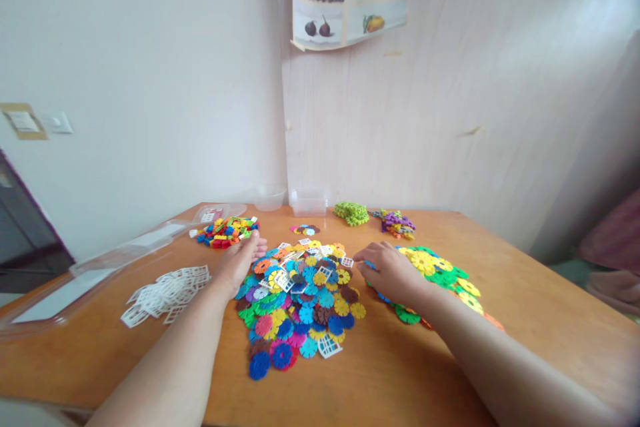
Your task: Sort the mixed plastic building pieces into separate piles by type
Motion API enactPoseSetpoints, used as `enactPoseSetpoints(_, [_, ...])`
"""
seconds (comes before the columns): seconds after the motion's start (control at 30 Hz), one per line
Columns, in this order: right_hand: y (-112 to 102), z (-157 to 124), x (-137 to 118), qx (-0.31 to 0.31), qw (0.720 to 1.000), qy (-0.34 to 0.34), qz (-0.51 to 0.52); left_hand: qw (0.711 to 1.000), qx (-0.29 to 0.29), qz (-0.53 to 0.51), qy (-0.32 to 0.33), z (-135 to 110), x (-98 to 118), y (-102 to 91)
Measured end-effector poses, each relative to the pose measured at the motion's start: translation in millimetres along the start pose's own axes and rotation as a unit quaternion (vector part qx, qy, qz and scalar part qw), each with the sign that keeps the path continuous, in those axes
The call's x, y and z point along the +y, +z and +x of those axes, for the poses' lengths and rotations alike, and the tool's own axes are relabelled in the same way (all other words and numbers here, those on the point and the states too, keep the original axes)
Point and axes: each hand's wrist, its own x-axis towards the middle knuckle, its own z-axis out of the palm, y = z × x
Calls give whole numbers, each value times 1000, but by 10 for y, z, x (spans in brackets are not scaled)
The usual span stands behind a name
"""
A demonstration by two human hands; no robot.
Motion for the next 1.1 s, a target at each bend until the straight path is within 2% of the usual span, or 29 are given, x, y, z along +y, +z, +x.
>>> enactPoseSetpoints(0.17, [119,-6,-192,-50,996,-49,-52,1000,-1,1,2,14,-19,0])
enactPoseSetpoints(0.37, [155,6,-235,-99,991,-39,-81,1000,3,7,0,22,-24,4])
enactPoseSetpoints(0.9, [219,57,-174,-70,996,-34,-53,1000,-2,13,11,15,-26,1])
enactPoseSetpoints(1.1, [261,73,-154,-28,999,-10,-18,1000,-6,16,10,29,-53,-8])
